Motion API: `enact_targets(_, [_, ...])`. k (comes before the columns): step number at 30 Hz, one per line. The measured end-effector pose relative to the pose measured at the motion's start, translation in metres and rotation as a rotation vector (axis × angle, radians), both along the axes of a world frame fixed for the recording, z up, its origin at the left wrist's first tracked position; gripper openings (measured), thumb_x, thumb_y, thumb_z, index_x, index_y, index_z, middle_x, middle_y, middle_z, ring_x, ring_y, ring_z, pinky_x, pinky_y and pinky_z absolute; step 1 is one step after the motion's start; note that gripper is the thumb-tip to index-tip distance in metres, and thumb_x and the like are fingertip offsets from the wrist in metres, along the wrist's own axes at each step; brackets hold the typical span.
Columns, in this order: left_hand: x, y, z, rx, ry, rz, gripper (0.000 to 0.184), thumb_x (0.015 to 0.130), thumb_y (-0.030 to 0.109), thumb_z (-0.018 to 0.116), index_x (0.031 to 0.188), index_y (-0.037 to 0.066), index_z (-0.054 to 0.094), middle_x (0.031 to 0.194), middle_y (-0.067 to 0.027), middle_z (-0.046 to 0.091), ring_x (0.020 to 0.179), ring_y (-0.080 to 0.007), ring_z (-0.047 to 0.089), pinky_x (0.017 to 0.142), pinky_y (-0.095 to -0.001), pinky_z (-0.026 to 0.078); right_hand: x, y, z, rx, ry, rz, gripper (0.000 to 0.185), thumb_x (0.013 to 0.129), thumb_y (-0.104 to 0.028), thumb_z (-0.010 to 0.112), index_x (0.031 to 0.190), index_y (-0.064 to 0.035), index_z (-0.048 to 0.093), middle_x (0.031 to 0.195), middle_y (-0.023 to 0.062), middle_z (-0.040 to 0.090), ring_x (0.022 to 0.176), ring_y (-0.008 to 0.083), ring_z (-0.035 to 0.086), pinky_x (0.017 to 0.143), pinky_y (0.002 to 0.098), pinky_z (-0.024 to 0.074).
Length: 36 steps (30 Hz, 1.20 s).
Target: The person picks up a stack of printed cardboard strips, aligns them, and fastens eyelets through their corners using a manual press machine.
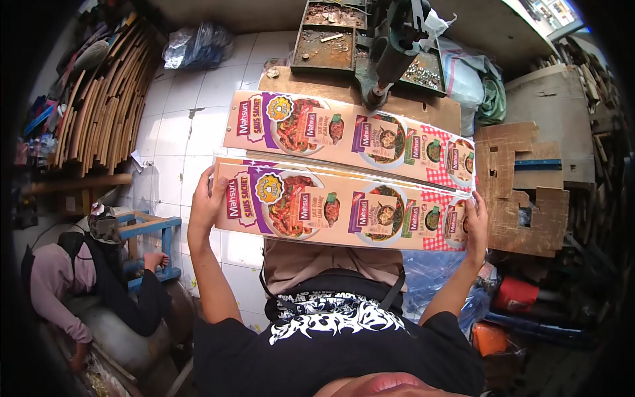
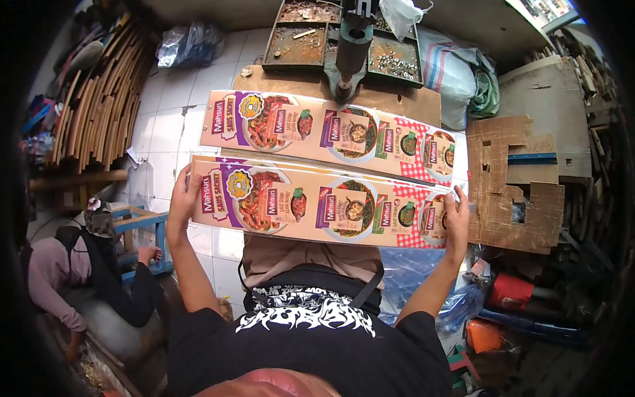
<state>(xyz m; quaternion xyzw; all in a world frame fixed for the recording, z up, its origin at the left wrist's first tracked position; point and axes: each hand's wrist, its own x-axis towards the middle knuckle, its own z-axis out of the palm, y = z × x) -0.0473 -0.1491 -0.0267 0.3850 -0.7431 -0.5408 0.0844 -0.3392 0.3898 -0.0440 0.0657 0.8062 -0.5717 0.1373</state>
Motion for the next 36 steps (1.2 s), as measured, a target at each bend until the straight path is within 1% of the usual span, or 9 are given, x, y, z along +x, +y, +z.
enact_targets(2, [-0.003,0.005,0.013,-0.088,-0.067,-0.008,0.072,0.096,0.046,0.060,0.143,-0.005,0.041,0.128,-0.0277,0.058,0.105,-0.0302,0.066,0.091,-0.0373,0.052,0.000,-0.003,-0.003,-0.047,0.004,-0.017,0.054,0.096,-0.025,0.064,0.141,-0.0001,0.047,0.126,0.0235,0.059,0.110,0.0238,0.059,0.094,0.0369,0.0471])
enact_targets(4, [-0.010,0.005,0.023,-0.483,-0.262,-0.016,0.073,0.095,0.046,0.061,0.143,-0.005,0.041,0.130,-0.0286,0.056,0.113,-0.0343,0.063,0.095,-0.0426,0.050,-0.006,-0.018,0.005,0.339,0.341,-0.061,0.050,0.096,-0.021,0.064,0.139,-0.0007,0.050,0.124,0.0199,0.062,0.112,0.0260,0.059,0.098,0.0386,0.0441])
enact_targets(8, [-0.051,0.011,0.060,-0.766,-0.116,-0.057,0.064,0.092,0.039,0.067,0.137,-0.002,0.049,0.131,-0.0233,0.056,0.117,-0.0367,0.060,0.098,-0.0448,0.047,-0.016,-0.073,0.040,0.275,0.552,0.012,0.039,0.093,-0.016,0.066,0.129,-0.0015,0.059,0.122,0.0165,0.065,0.112,0.0250,0.061,0.098,0.0378,0.0455])
enact_targets(11, [-0.120,0.036,0.094,-0.663,0.163,-0.182,0.049,0.090,0.029,0.071,0.126,-0.001,0.058,0.118,-0.0184,0.064,0.103,-0.0312,0.066,0.090,-0.0390,0.051,-0.007,-0.160,0.072,0.099,0.632,0.328,0.026,0.090,-0.011,0.069,0.114,-0.0007,0.067,0.103,0.0127,0.071,0.092,0.0197,0.068,0.081,0.0321,0.0523])
enact_targets(14, [-0.199,0.042,0.078,-0.547,0.304,-0.274,0.041,0.089,0.025,0.070,0.119,-0.001,0.065,0.115,-0.0193,0.068,0.105,-0.0296,0.066,0.093,-0.0372,0.050,-0.022,-0.224,0.074,0.071,0.670,0.535,0.017,0.088,-0.009,0.070,0.102,-0.0007,0.071,0.088,0.0099,0.072,0.072,0.0151,0.067,0.066,0.0290,0.0525])
enact_targets(18, [-0.276,0.052,0.033,-0.613,0.573,-0.079,0.020,0.085,0.016,0.069,0.099,0.001,0.070,0.099,-0.0142,0.069,0.091,-0.0273,0.066,0.084,-0.0358,0.052,-0.102,-0.272,0.049,0.028,0.841,0.042,0.016,0.088,-0.014,0.069,0.098,-0.0023,0.072,0.084,0.0092,0.071,0.064,0.0147,0.065,0.062,0.0280,0.0510])
enact_targets(23, [-0.292,0.053,0.009,-0.782,0.774,-0.075,0.009,0.079,0.000,0.066,0.087,0.003,0.065,0.091,-0.0118,0.065,0.088,-0.0305,0.062,0.080,-0.0385,0.050,-0.148,-0.263,0.010,0.438,1.152,-0.308,0.016,0.081,-0.011,0.067,0.096,-0.0135,0.072,0.091,0.0036,0.068,0.087,0.0260,0.061,0.083,0.0400,0.0453])
enact_targets(27, [-0.295,0.042,0.007,-0.781,0.741,-0.065,0.011,0.078,-0.004,0.065,0.088,0.003,0.065,0.091,-0.0120,0.066,0.087,-0.0310,0.062,0.079,-0.0390,0.050,-0.146,-0.267,0.018,0.560,1.149,-0.211,0.016,0.082,-0.017,0.069,0.097,-0.0159,0.073,0.099,0.0001,0.067,0.095,0.0235,0.058,0.091,0.0404,0.0401])
enact_targets(36, [-0.295,0.038,0.007,-0.779,0.678,-0.040,0.007,0.083,0.000,0.066,0.090,0.000,0.066,0.090,-0.0119,0.067,0.085,-0.0251,0.066,0.077,-0.0327,0.052,-0.142,-0.275,0.019,0.555,1.185,0.198,0.017,0.082,-0.025,0.070,0.097,-0.0207,0.077,0.118,0.0055,0.062,0.117,0.0278,0.050,0.104,0.0457,0.0313])
